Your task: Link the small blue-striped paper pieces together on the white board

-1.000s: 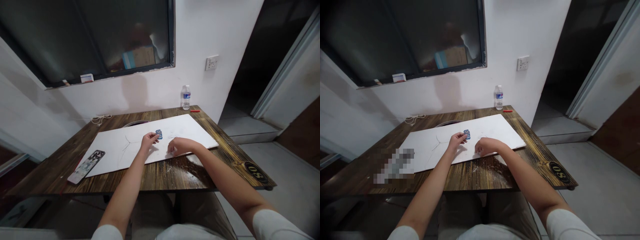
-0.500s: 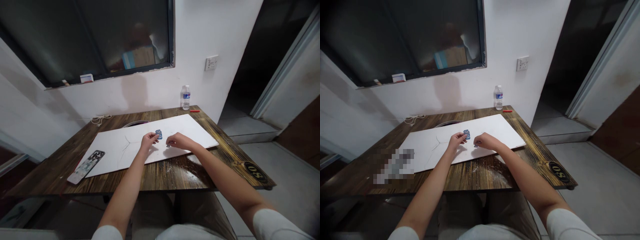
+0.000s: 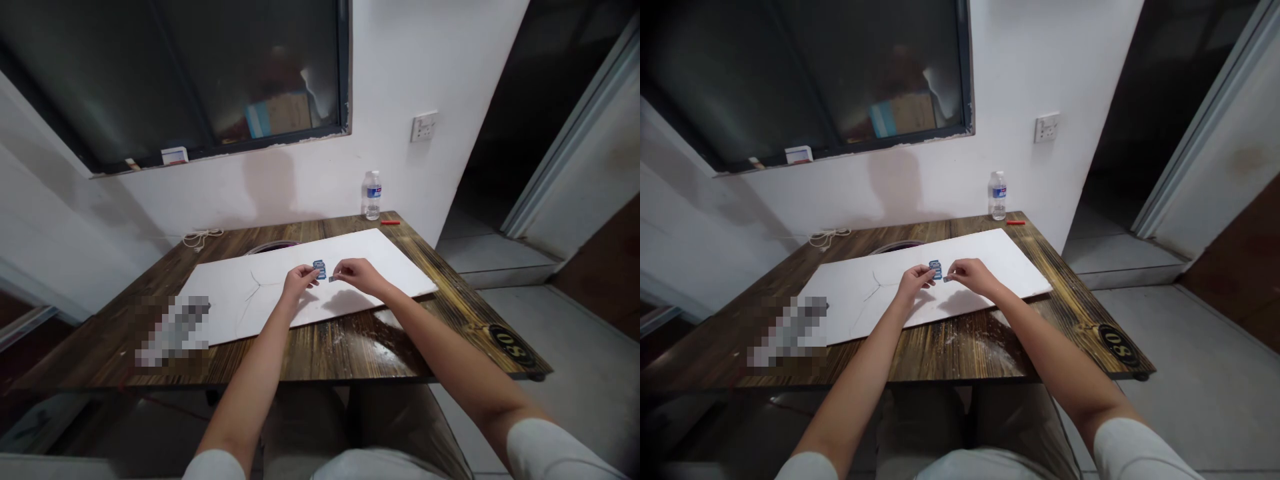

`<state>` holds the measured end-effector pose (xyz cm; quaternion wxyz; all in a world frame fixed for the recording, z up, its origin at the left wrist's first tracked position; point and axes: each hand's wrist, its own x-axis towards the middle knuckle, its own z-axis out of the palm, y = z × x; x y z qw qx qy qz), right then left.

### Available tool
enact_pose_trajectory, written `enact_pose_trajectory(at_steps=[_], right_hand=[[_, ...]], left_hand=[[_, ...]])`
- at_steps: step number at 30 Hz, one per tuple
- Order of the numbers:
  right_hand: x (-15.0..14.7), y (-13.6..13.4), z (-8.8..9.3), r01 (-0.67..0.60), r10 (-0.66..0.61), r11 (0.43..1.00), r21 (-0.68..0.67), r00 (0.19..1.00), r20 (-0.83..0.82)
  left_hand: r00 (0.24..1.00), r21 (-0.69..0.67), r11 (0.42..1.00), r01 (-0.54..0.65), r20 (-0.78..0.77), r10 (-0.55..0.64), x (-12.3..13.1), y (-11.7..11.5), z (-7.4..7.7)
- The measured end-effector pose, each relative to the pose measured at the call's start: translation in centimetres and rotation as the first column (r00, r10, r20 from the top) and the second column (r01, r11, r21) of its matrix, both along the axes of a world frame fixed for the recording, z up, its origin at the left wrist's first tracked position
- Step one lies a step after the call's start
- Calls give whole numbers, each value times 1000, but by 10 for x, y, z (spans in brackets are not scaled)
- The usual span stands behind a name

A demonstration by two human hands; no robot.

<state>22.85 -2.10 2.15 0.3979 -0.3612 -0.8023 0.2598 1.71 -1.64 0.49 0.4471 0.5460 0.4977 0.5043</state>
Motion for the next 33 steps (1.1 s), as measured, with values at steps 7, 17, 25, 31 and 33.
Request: enact_pose_trajectory(at_steps=[7, 17, 25, 31, 33], right_hand=[[-11, 5, -13, -85, -29, 946, -311, 938, -346], [-20, 6, -24, -127, -57, 908, -400, 908, -415], [-22, 5, -24, -206, -16, 869, -449, 897, -442], [-21, 6, -23, -158, -32, 891, -425, 913, -407], [-17, 9, -21, -100, -66, 910, -402, 923, -380]], left_hand=[[997, 6, 997, 72, -24, -72, 2, -4, 2], [966, 51, 967, 251, -72, -247, 0, -1, -2], [955, 58, 954, 293, -60, -290, -1, -1, -3], [967, 65, 966, 251, -55, -248, 0, -1, -2], [979, 56, 978, 203, -46, -200, 0, -1, -2]])
